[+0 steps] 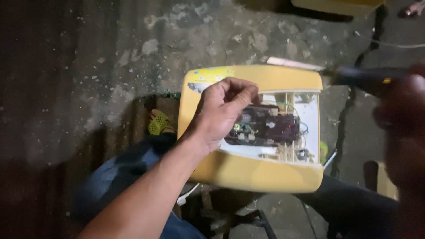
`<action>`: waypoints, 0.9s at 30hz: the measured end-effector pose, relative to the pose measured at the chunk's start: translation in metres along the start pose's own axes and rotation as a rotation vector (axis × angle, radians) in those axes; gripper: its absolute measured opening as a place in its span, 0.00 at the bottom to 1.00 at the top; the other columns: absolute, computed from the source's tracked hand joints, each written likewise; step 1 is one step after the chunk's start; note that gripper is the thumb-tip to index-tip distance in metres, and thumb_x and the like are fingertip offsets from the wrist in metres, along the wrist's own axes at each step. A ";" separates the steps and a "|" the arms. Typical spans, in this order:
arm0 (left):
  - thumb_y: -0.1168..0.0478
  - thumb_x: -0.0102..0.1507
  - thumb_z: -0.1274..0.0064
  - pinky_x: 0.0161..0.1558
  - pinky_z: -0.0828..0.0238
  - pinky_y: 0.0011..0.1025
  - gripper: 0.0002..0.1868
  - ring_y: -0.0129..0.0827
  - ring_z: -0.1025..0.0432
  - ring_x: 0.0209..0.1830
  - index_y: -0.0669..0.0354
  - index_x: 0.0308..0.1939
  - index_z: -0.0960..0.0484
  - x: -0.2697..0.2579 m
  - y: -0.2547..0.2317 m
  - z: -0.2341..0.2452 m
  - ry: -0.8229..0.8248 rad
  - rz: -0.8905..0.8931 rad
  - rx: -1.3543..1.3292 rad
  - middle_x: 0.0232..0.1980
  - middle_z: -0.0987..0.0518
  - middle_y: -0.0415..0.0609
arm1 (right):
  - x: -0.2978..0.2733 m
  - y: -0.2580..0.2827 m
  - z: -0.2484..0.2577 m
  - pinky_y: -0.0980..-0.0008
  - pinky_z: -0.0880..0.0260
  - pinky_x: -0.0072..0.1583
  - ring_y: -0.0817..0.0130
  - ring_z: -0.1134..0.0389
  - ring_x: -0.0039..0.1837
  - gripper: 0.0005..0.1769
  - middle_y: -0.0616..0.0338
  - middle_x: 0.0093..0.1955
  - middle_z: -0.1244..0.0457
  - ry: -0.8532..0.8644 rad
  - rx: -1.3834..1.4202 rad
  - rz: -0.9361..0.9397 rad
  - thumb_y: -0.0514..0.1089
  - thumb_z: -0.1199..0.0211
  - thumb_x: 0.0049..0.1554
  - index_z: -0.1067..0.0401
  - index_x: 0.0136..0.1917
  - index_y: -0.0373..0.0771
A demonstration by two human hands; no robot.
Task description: The person is disassembling a yellow water heater, removing screws with a screwdriver, detaching electrical wires, and cleaning the casing with a cloth.
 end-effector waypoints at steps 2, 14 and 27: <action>0.65 0.64 0.41 0.37 0.28 0.22 0.07 0.25 0.27 0.35 0.64 0.44 0.18 -0.006 0.007 0.009 0.006 -0.025 -0.007 0.39 0.18 0.48 | -0.007 0.014 -0.014 0.71 0.44 0.52 0.70 0.47 0.49 0.02 0.55 0.60 0.46 -0.074 0.235 -0.158 0.39 0.58 0.78 0.45 0.61 0.41; 0.69 0.65 0.43 0.26 0.44 0.17 0.07 0.18 0.38 0.27 0.65 0.47 0.18 -0.003 0.019 0.042 -0.017 0.121 -0.148 0.43 0.16 0.52 | 0.007 0.002 -0.052 0.72 0.25 0.48 0.69 0.34 0.45 0.06 0.59 0.50 0.39 -0.168 0.778 -0.466 0.39 0.46 0.71 0.40 0.60 0.40; 0.67 0.67 0.46 0.25 0.43 0.17 0.10 0.19 0.42 0.21 0.66 0.52 0.21 0.000 0.021 0.030 0.038 0.211 -0.342 0.50 0.17 0.61 | 0.011 -0.003 -0.049 0.72 0.26 0.48 0.67 0.34 0.44 0.07 0.55 0.50 0.39 -0.184 0.732 -0.487 0.39 0.48 0.72 0.41 0.61 0.38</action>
Point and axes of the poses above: each hand's wrist, its own x-axis towards the middle knuckle, its own z-axis out of the back of the hand, y = z × x, the point moved 1 cm from there along x, towards the middle knuckle
